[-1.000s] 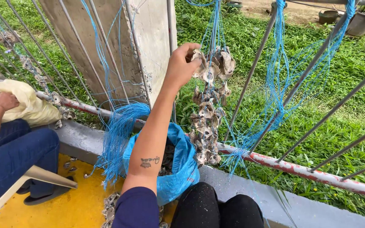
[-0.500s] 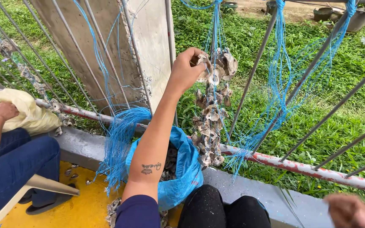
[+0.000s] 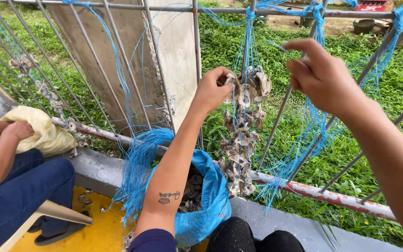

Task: The recorder is threading oyster shells onto blue strings, likely for oyster cultivation.

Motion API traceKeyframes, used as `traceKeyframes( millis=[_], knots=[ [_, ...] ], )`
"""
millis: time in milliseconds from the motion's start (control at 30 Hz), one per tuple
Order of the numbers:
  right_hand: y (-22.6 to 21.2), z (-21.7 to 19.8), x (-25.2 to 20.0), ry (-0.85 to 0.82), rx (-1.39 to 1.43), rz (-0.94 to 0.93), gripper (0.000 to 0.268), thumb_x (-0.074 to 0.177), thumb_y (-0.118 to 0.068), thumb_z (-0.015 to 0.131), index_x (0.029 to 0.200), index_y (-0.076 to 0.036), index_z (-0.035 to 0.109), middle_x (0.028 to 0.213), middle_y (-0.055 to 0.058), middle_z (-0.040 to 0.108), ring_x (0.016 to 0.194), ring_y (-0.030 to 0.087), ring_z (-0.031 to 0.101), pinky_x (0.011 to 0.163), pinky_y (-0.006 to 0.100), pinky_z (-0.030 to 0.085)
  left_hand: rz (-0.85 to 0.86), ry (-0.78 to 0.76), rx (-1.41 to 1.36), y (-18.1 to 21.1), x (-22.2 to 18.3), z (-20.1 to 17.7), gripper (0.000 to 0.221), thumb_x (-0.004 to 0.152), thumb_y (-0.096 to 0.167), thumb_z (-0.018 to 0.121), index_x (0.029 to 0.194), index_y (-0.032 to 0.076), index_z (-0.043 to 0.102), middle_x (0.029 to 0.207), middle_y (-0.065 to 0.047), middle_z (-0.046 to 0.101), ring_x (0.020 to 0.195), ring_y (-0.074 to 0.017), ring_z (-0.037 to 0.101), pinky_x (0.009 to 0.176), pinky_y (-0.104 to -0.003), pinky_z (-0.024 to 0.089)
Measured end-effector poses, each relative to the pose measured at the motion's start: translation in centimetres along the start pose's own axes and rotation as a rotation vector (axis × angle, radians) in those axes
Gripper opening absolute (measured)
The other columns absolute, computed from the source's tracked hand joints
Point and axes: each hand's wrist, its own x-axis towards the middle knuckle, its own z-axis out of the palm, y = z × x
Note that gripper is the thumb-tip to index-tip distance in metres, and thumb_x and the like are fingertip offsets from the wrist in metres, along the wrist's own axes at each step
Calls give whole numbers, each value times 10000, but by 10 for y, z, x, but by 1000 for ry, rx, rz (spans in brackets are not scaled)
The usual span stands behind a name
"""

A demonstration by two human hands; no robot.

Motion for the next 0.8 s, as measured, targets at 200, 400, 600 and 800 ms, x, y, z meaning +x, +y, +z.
traceKeyframes(
  millis=[200, 400, 600, 800],
  knots=[
    [5, 40, 79, 74, -306, -275, 128, 1065, -167, 595, 1171, -96, 587, 884, 85, 698, 809, 279, 680, 688, 427, 541, -9, 8, 26, 12, -3, -20, 253, 835, 113, 750, 1070, 25, 716, 824, -29, 700, 714, -113, 634, 666, -294, 528],
    [12, 73, 114, 201, -614, -688, 135, 968, -32, 645, 1059, -107, 711, 1077, 99, 601, 1072, 291, 594, 857, 422, 542, -20, 11, 22, 15, -4, -23, 248, 831, 94, 741, 1068, 23, 715, 807, -29, 700, 701, -105, 629, 657, -286, 526],
    [7, 74, 121, 40, -767, -705, 271, 822, 6, 654, 1039, -121, 755, 1165, 76, 600, 1177, 280, 525, 1061, 403, 474, -3, 17, 18, 12, -2, -22, 254, 841, 97, 744, 1080, 19, 710, 820, -28, 714, 706, -98, 637, 664, -282, 530],
    [2, 60, 112, -209, -816, -603, 281, 737, -1, 680, 967, -146, 749, 1184, 33, 599, 1234, 279, 446, 1127, 426, 386, -22, 26, -34, 14, 1, -23, 304, 842, 110, 767, 1123, 14, 706, 835, -24, 704, 717, -91, 623, 651, -284, 524]
  ],
)
